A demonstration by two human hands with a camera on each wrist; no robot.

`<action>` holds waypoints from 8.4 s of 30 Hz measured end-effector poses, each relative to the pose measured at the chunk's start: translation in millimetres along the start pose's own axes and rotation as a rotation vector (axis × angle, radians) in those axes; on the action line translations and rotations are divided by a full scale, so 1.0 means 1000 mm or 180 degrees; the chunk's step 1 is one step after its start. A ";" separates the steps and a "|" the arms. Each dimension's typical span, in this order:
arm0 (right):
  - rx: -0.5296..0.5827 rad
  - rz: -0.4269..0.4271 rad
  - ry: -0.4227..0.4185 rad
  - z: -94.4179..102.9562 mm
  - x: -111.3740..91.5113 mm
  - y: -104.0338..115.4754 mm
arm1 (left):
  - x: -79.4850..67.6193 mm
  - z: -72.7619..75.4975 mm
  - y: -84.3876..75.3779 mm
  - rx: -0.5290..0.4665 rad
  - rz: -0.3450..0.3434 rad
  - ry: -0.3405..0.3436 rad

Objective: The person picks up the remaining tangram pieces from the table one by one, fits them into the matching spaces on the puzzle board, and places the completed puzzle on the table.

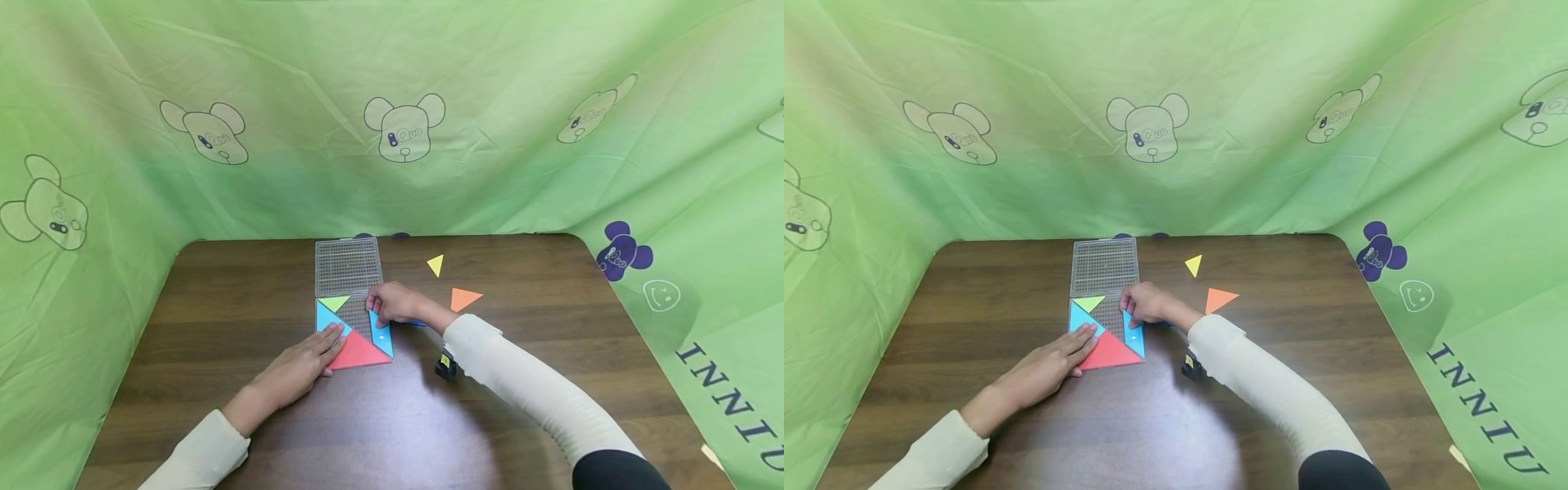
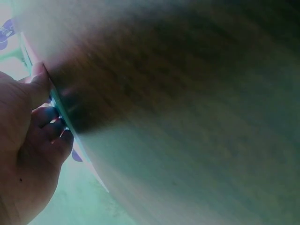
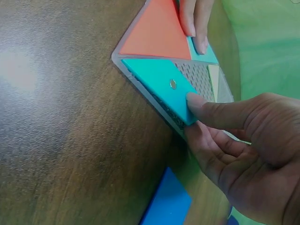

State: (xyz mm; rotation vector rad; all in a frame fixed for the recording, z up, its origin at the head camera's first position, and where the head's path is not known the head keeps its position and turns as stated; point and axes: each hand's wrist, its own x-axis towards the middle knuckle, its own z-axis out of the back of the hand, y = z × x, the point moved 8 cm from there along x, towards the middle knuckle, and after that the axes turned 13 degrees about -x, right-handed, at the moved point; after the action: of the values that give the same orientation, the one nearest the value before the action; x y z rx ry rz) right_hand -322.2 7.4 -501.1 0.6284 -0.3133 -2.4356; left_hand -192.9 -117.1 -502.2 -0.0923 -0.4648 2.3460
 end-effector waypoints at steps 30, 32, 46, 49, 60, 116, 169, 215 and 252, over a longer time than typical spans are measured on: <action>-0.0549 -0.0289 0.0028 0.004 -0.001 0.016 | 0.001 0.001 0.000 0.0032 -0.0003 0.0009; -0.0595 -0.0269 0.0020 0.004 0.000 0.016 | 0.001 0.000 0.000 0.0036 0.0006 0.0026; -0.0839 -0.0188 -0.0110 0.002 -0.001 0.019 | 0.001 -0.001 0.000 0.0073 -0.0018 0.0010; -0.0869 -0.0187 -0.0123 0.002 -0.002 0.020 | 0.001 0.000 0.000 0.0058 -0.0025 -0.0011; -0.0965 -0.0187 -0.0134 0.002 -0.002 0.023 | 0.001 -0.001 0.002 0.0015 0.0011 -0.0010; -0.0829 -0.0217 -0.0033 0.006 -0.006 0.021 | 0.003 0.000 0.001 0.0051 0.0041 0.0016; -0.0822 -0.0592 -0.0588 0.014 -0.045 -0.059 | 0.002 0.001 0.001 -0.0017 0.0088 0.0015; 0.0428 -0.0615 -0.0959 0.073 -0.027 -0.047 | 0.002 0.001 -0.002 0.0028 0.0031 -0.0014; 0.0680 -0.0413 -0.0870 0.063 -0.003 -0.008 | 0.004 -0.001 0.000 -0.0011 0.0170 0.0125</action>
State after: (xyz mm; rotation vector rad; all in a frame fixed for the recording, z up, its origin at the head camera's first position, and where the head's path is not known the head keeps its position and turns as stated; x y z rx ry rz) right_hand -355.8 20.3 -448.4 0.4130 -0.6695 -2.6376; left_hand -195.1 -114.0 -502.8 -0.1541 -0.4522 2.3911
